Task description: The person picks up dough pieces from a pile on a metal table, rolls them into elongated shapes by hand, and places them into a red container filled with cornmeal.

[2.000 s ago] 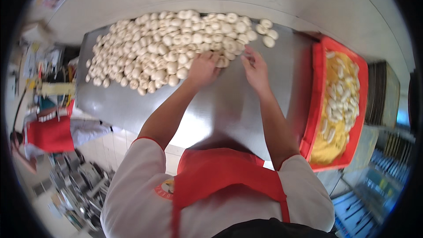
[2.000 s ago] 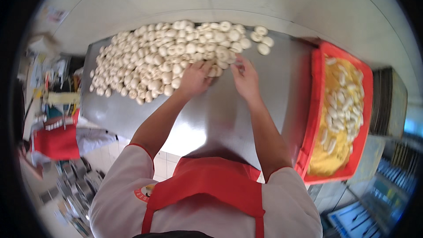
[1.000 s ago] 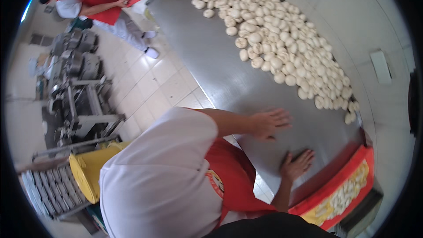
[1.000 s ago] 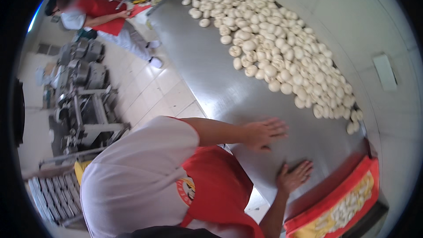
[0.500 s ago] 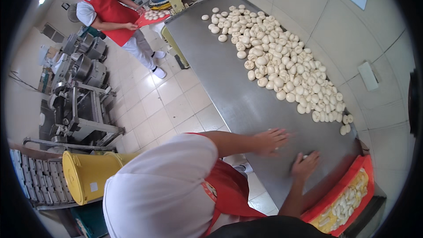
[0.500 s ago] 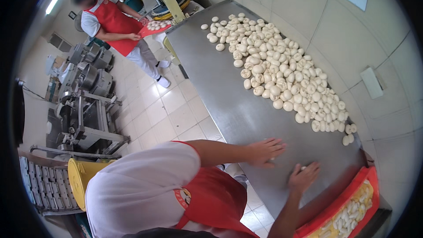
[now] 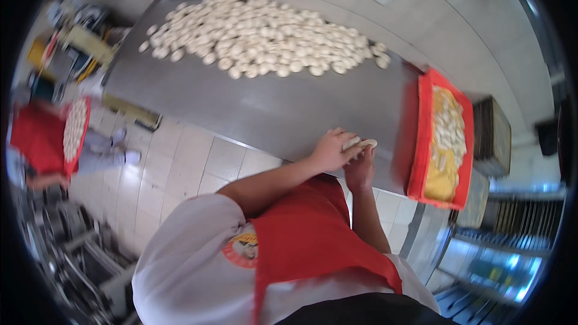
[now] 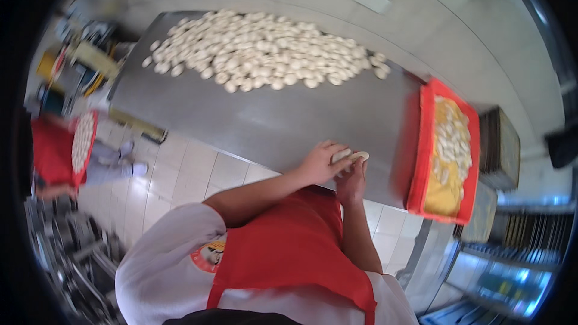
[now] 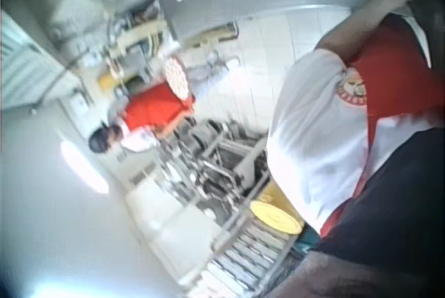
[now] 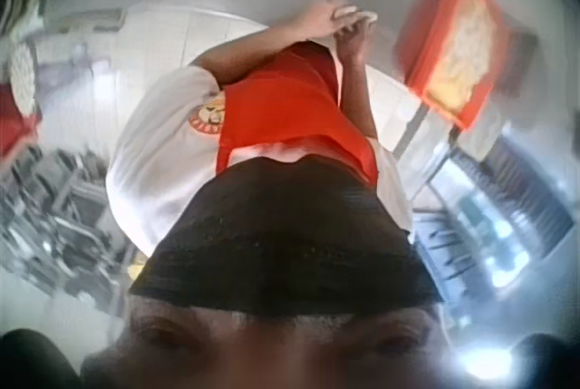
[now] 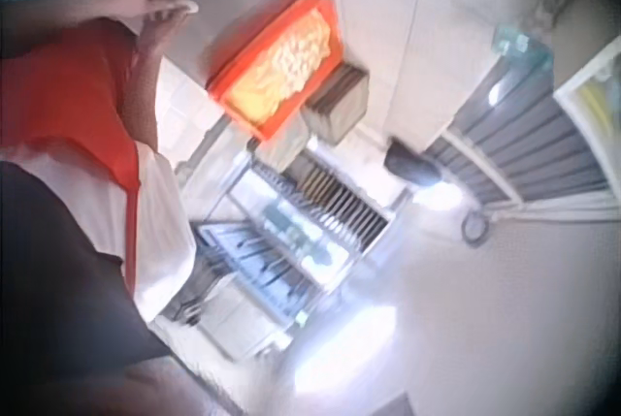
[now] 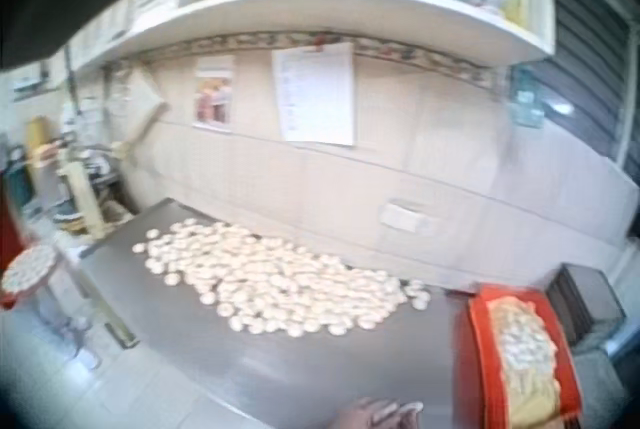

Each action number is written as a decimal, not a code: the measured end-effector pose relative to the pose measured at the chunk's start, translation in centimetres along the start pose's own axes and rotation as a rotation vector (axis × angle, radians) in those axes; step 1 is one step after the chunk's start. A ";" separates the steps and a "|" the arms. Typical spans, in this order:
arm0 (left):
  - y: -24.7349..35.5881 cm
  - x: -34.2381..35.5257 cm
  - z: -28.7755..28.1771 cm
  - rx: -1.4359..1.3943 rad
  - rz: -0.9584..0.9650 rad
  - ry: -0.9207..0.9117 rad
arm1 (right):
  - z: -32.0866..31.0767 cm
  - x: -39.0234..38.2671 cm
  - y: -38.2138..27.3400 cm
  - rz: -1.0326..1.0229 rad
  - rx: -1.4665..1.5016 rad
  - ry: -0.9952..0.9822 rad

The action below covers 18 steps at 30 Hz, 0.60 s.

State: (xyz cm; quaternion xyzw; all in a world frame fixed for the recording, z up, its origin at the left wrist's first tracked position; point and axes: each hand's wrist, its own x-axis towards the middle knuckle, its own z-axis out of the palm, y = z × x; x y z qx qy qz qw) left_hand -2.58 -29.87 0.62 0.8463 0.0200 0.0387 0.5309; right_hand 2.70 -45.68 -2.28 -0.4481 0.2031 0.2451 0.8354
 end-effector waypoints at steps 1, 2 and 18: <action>1.2 0.5 1.2 0.011 0.195 0.198 | 0.0 -0.5 -0.7 -0.089 -0.036 0.034; 1.8 1.3 1.6 0.007 0.160 0.132 | -0.5 -1.4 -1.9 -0.076 0.164 -0.294; -16.5 12.5 -23.1 0.731 -0.387 0.464 | 9.1 23.9 -6.6 -0.183 -0.634 -0.301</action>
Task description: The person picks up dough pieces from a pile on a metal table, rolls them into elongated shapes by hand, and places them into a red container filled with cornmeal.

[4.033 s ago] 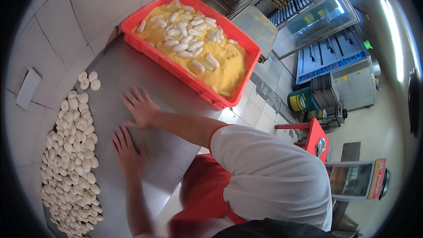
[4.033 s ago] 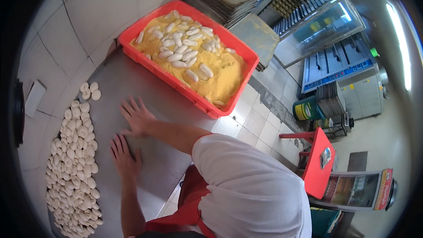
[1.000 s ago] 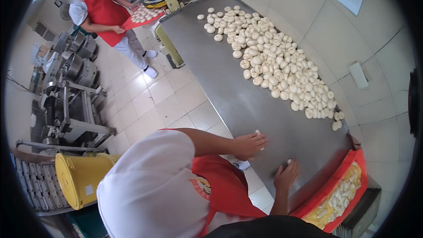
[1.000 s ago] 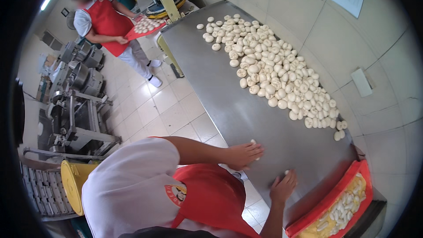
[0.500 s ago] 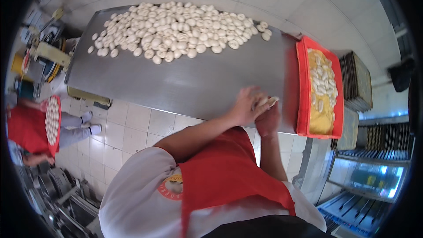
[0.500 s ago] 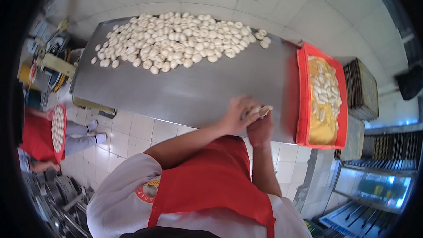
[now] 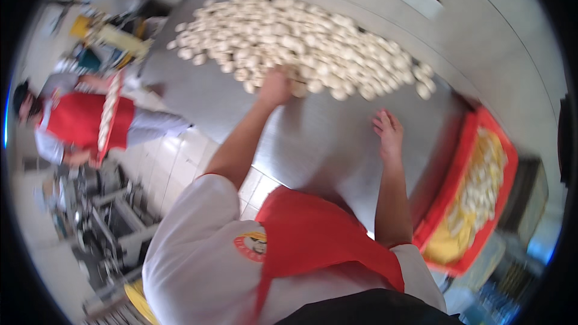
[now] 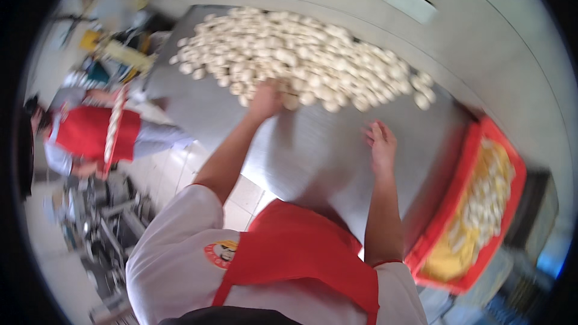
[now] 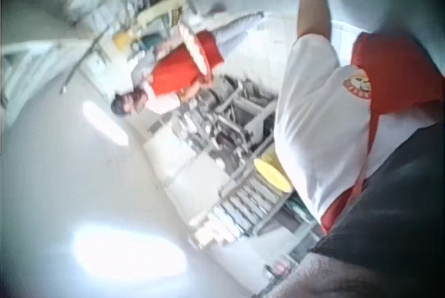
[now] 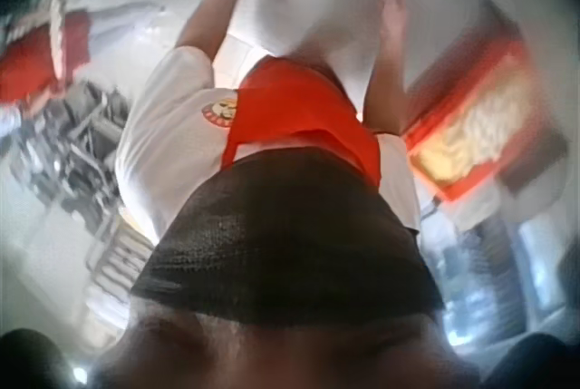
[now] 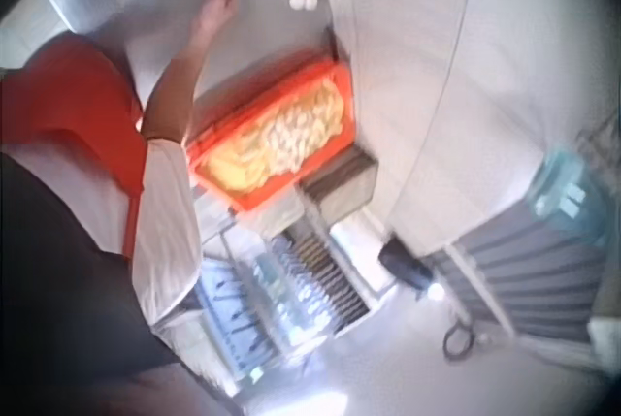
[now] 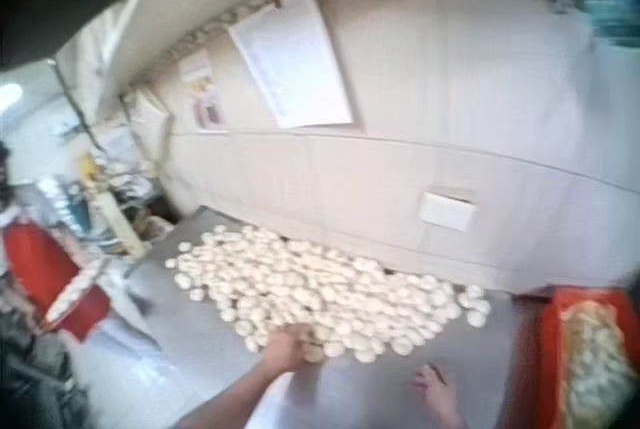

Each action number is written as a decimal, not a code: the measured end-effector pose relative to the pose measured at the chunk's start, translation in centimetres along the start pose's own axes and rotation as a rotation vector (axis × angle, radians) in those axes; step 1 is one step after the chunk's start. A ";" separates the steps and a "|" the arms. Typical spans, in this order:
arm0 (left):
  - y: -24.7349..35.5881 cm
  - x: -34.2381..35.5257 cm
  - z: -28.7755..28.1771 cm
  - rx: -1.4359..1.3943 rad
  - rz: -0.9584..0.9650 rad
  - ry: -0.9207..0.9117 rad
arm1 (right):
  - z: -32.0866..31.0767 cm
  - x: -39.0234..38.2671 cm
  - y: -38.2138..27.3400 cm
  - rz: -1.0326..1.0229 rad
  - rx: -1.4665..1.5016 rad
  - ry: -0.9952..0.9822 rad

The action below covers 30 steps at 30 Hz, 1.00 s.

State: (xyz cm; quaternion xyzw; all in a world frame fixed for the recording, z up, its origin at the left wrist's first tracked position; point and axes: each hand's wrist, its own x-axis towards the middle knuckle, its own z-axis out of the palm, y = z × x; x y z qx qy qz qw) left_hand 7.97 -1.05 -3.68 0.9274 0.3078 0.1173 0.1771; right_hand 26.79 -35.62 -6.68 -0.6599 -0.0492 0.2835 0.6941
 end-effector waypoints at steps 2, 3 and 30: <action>0.0 -0.1 0.1 0.062 -0.077 -0.083 | 3.7 4.9 0.8 0.094 -0.367 0.097; 0.2 -0.3 0.0 0.075 -0.099 -0.072 | 5.3 6.7 0.9 0.015 -0.588 0.118; 3.2 -25.4 2.3 -0.304 0.704 -0.479 | -9.5 -27.2 9.8 -0.554 -1.423 0.150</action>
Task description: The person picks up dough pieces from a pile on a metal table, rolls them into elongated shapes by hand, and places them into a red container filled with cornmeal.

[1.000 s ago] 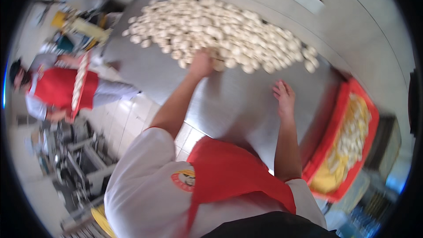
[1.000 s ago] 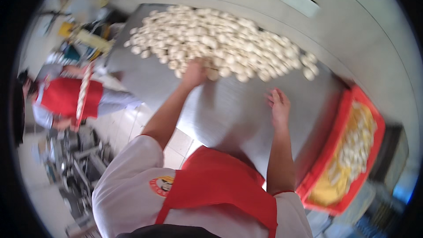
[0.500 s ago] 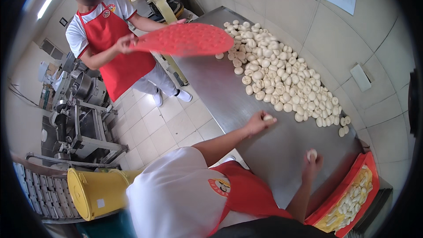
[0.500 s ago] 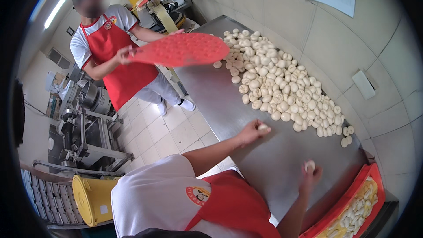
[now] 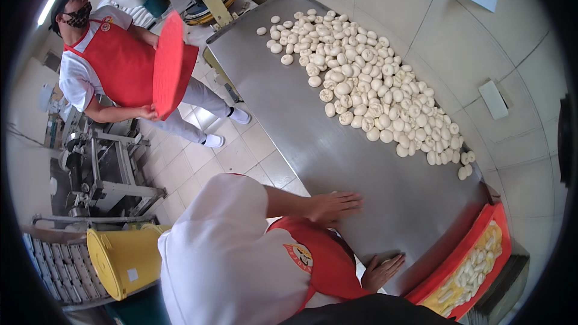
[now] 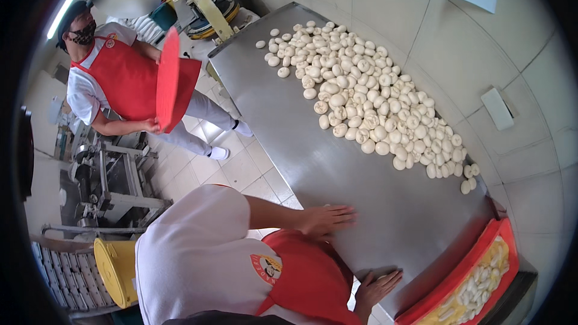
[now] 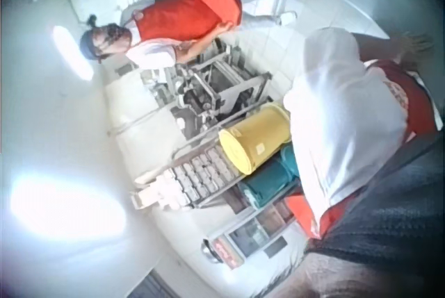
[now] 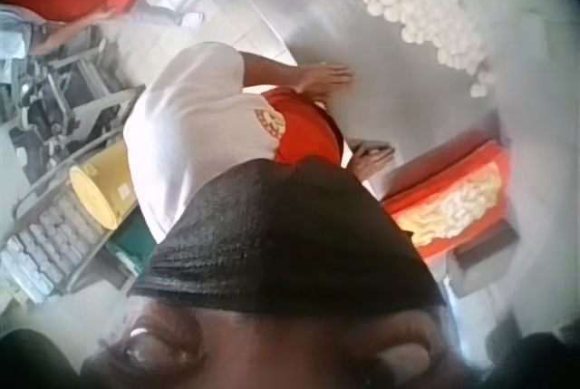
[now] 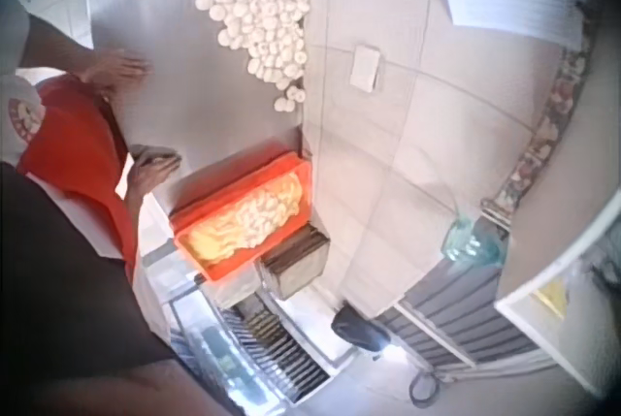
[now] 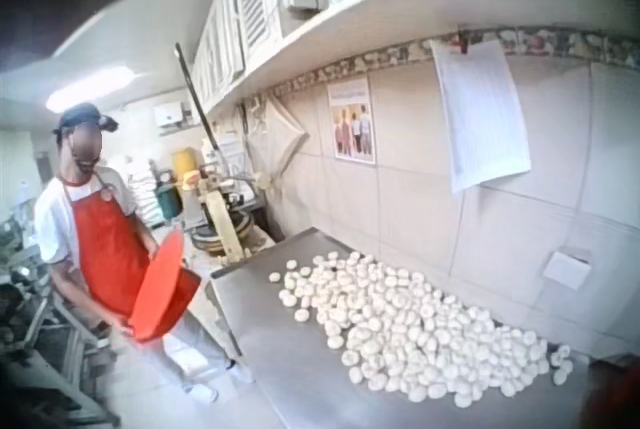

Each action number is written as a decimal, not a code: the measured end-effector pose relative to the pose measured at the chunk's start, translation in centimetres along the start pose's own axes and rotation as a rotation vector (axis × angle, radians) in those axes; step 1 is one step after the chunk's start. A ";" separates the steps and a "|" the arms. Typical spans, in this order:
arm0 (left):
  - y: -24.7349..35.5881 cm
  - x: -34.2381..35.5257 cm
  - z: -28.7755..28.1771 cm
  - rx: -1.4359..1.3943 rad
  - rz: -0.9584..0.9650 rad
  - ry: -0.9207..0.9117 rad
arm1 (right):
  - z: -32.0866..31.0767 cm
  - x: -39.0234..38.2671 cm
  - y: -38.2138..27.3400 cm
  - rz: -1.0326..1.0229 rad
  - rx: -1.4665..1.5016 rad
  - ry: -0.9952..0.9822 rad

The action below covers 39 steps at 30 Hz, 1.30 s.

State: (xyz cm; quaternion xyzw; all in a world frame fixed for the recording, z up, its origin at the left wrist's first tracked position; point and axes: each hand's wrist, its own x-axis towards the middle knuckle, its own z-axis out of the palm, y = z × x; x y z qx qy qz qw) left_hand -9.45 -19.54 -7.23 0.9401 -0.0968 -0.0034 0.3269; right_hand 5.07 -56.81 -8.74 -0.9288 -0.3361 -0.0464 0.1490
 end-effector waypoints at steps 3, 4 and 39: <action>-1.3 10.1 -0.9 0.123 0.069 0.057 | 0.8 8.5 2.5 0.064 -0.324 -0.169; -1.8 13.4 -1.4 0.150 0.100 0.048 | 0.9 12.1 3.4 0.121 -0.385 -0.251; 7.2 13.5 -6.2 -0.256 -0.032 0.368 | -12.0 6.9 -1.9 0.096 2.247 0.162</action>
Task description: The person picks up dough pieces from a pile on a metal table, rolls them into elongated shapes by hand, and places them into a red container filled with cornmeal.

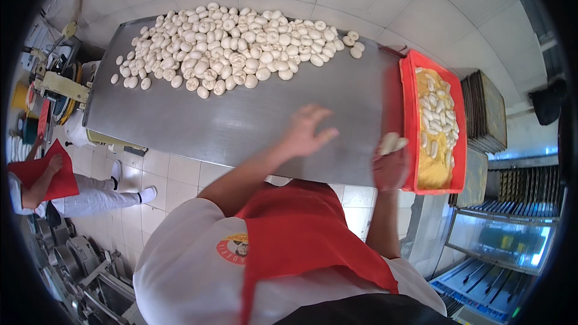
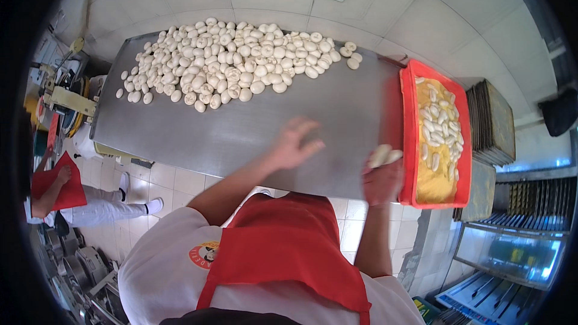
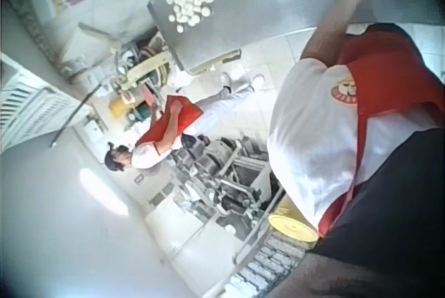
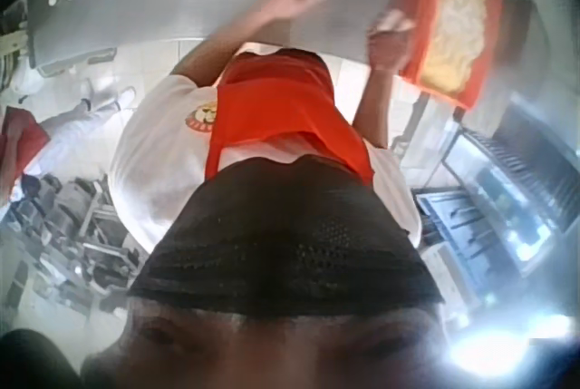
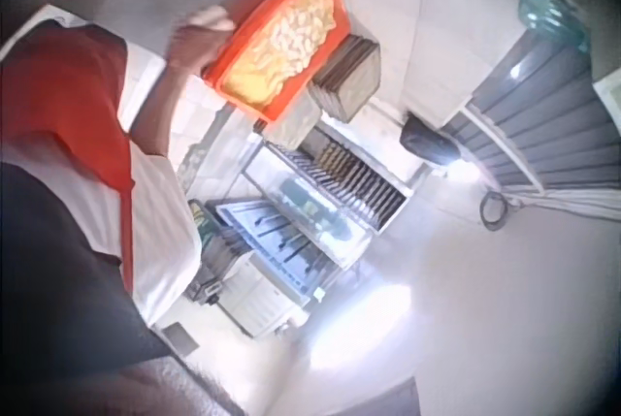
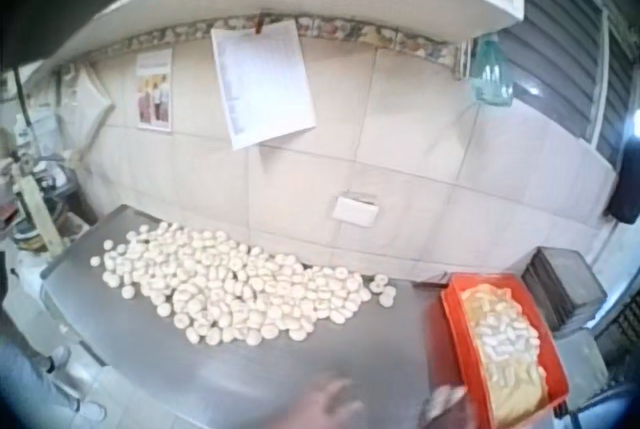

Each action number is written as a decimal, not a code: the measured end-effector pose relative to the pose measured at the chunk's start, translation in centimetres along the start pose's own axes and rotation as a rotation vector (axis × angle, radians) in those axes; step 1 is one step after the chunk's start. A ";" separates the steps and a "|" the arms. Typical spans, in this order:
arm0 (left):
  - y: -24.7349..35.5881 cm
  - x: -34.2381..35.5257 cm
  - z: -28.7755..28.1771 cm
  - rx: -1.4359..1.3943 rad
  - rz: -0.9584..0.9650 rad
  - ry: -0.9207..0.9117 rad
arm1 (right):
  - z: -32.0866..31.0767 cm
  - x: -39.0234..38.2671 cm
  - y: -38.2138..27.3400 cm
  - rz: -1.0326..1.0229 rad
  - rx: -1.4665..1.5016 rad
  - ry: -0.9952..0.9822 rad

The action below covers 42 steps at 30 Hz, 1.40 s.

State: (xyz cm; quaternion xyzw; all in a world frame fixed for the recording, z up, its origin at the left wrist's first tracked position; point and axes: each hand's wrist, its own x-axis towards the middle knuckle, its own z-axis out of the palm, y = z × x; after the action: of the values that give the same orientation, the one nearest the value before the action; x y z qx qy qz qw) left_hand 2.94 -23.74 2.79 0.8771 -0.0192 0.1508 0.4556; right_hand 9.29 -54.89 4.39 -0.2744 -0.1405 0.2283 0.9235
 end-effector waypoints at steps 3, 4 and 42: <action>-7.3 3.2 -6.8 0.201 -0.216 0.105 | -2.5 4.4 -9.5 -0.310 0.437 0.317; -9.7 3.7 -9.0 0.341 -0.239 0.108 | -3.3 6.3 -10.8 -0.429 0.605 0.402; -10.5 -16.3 -5.8 0.232 0.058 -0.377 | -7.0 -9.5 9.3 0.315 -2.267 -0.207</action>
State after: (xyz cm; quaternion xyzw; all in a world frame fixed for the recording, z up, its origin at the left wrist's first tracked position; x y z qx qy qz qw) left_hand -12.24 -14.66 -7.05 0.9354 -0.1119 -0.0015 0.3355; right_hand 0.67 -55.76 -7.87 -0.9423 -0.3045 0.1051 0.0911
